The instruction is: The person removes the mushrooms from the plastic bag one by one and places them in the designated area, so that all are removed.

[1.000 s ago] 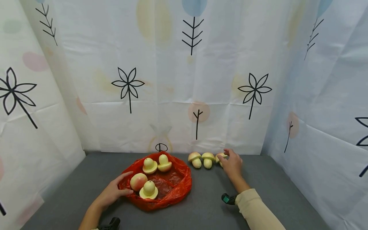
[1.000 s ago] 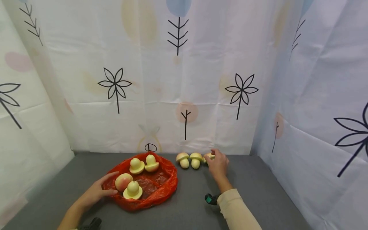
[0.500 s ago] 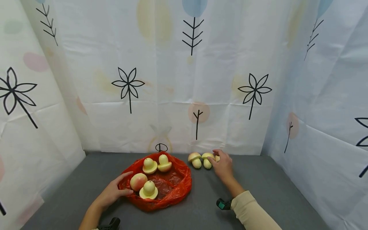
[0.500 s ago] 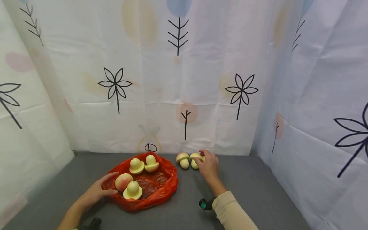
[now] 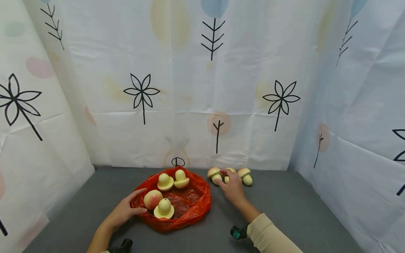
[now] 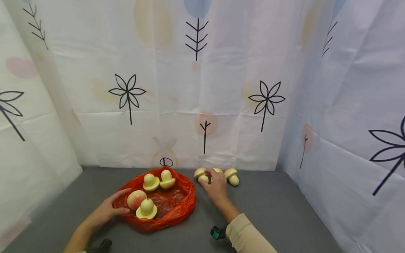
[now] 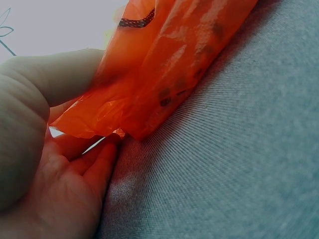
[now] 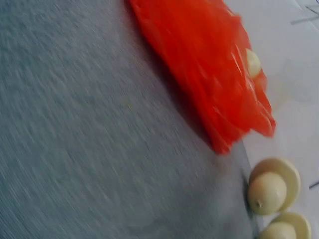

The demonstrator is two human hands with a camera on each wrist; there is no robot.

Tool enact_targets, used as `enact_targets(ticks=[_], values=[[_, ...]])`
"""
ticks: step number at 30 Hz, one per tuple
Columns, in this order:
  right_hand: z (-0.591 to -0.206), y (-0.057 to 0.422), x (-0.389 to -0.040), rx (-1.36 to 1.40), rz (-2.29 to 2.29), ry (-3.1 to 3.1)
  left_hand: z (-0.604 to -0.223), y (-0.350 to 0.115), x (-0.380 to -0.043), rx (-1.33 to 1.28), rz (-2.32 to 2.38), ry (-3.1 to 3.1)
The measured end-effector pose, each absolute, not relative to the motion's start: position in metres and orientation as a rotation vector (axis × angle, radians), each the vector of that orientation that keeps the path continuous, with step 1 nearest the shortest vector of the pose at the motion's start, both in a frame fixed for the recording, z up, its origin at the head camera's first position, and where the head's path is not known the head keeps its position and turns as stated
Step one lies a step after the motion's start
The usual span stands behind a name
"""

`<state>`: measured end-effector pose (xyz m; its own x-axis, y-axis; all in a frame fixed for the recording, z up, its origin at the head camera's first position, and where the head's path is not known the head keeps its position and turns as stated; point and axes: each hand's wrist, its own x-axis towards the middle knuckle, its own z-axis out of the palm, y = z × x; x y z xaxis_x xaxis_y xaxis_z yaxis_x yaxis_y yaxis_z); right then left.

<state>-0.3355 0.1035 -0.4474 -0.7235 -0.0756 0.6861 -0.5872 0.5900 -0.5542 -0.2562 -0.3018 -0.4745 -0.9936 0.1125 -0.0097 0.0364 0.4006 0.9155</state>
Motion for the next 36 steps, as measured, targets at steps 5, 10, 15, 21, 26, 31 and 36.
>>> enact_targets(ticks=[5,10,15,21,26,31,36], values=[[-0.445,0.09,-0.327,0.609,1.043,-2.197,-0.475,-0.302,-0.257,0.147,1.695,2.558],[-0.443,0.076,-0.32,0.683,1.031,-2.226,-0.475,-0.303,-0.257,0.159,1.704,2.55],[-0.44,0.06,-0.312,0.784,1.047,-2.245,-0.476,-0.303,-0.257,0.168,1.704,2.554],[-0.436,0.041,-0.299,0.864,1.096,-2.359,-0.476,-0.303,-0.256,0.166,1.699,2.562],[-0.434,0.027,-0.288,0.958,1.088,-2.445,-0.476,-0.303,-0.256,0.161,1.704,2.554],[-0.435,0.013,-0.282,1.096,1.068,-2.45,-0.475,-0.303,-0.256,0.162,1.704,2.555],[-0.435,0.002,-0.276,1.232,1.063,-2.467,-0.474,-0.303,-0.257,0.152,1.695,2.555]])
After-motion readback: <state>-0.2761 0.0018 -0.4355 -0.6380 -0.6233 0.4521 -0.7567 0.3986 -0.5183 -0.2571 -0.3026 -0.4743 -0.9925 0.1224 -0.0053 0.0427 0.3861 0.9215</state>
